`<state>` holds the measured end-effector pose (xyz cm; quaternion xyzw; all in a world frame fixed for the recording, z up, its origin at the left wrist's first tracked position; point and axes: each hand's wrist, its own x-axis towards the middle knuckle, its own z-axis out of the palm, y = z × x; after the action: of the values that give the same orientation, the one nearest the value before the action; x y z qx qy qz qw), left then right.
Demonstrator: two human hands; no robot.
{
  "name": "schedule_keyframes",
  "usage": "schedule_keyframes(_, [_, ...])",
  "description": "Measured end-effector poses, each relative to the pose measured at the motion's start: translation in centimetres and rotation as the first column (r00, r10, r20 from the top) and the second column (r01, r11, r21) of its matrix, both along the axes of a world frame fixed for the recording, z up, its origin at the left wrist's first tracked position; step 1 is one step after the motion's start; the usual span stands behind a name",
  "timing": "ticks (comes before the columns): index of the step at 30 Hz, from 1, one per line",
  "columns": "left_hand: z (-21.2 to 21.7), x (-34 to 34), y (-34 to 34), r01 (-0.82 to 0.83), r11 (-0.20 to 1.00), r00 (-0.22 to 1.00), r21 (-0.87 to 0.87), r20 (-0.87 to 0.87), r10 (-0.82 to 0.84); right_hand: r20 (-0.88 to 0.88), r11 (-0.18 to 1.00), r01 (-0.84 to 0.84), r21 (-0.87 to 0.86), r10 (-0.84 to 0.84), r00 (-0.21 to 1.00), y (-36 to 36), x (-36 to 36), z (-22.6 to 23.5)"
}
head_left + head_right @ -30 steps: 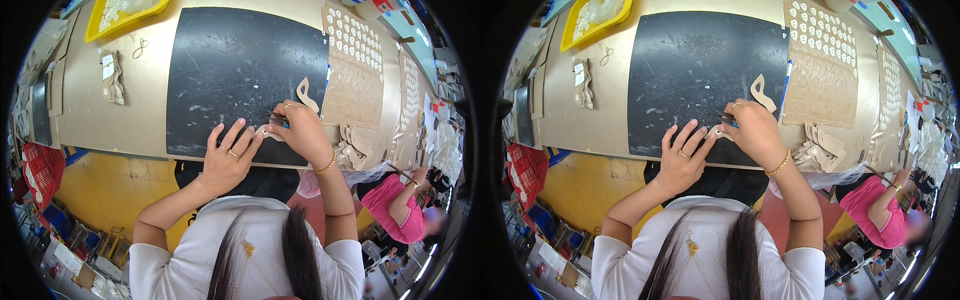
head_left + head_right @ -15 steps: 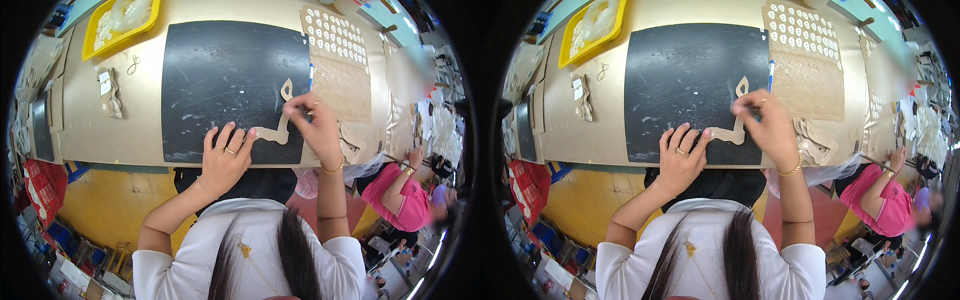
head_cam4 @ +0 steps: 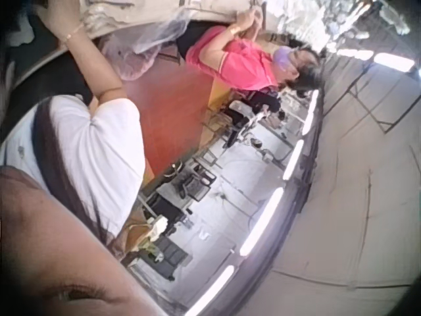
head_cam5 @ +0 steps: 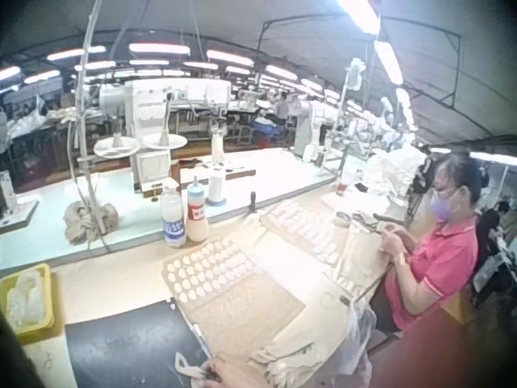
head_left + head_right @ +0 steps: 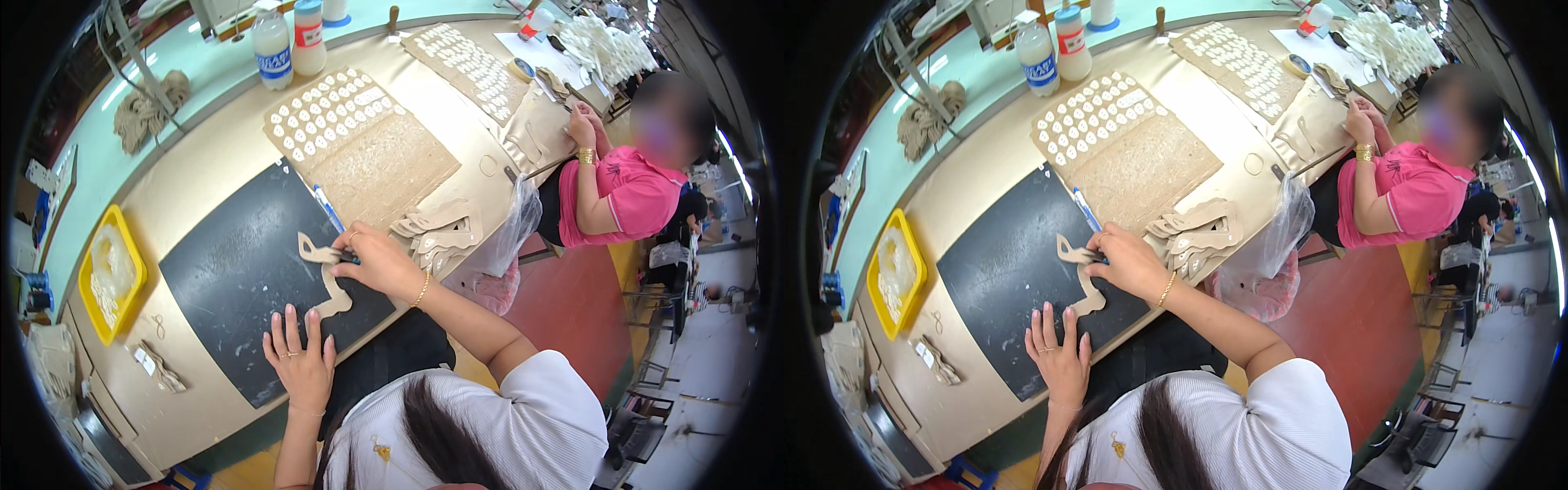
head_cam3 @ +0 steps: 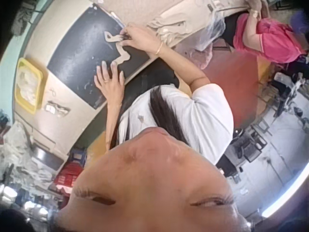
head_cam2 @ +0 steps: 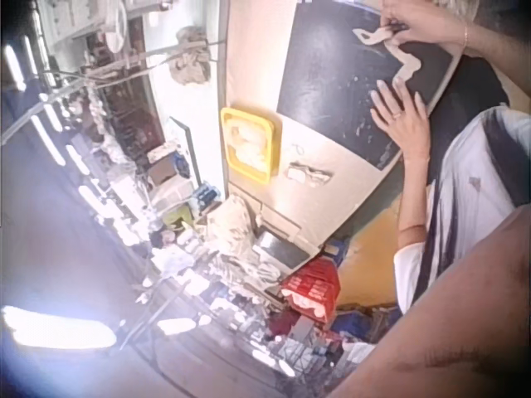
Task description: The person uses a rotary cutter and a template to cut small white fabric pieces on a black mat. They repeatedly position the template, cut along its edge, and place the cut pieces aside. The person also writes on small white paper pieces with a blue marker and sets them on the table.
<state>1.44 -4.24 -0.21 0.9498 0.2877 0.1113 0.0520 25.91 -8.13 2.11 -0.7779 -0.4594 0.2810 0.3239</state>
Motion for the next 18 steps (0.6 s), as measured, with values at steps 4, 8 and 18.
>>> schedule_keyframes(4, [-1.0, -0.1, 0.1, 0.089, 0.996, 0.993, -0.007, -0.081, -0.09, 0.003, 0.993, -0.061, 0.096, 0.061, 0.998, 0.2, 0.3, 0.0])
schedule_keyframes(8, [-1.2, -0.6, 0.3, 0.099, 0.992, 0.995, -0.08, 0.039, -0.096, 0.081, 0.982, -0.138, 0.128, 0.129, 0.988, 0.6, 0.1, -0.1])
schedule_keyframes(18, [-0.6, -0.1, -0.1, 0.145, 0.987, 0.988, -0.07, -0.044, -0.149, 0.003, 0.957, -0.248, 0.15, 0.251, 0.968, 0.0, 0.4, 0.0])
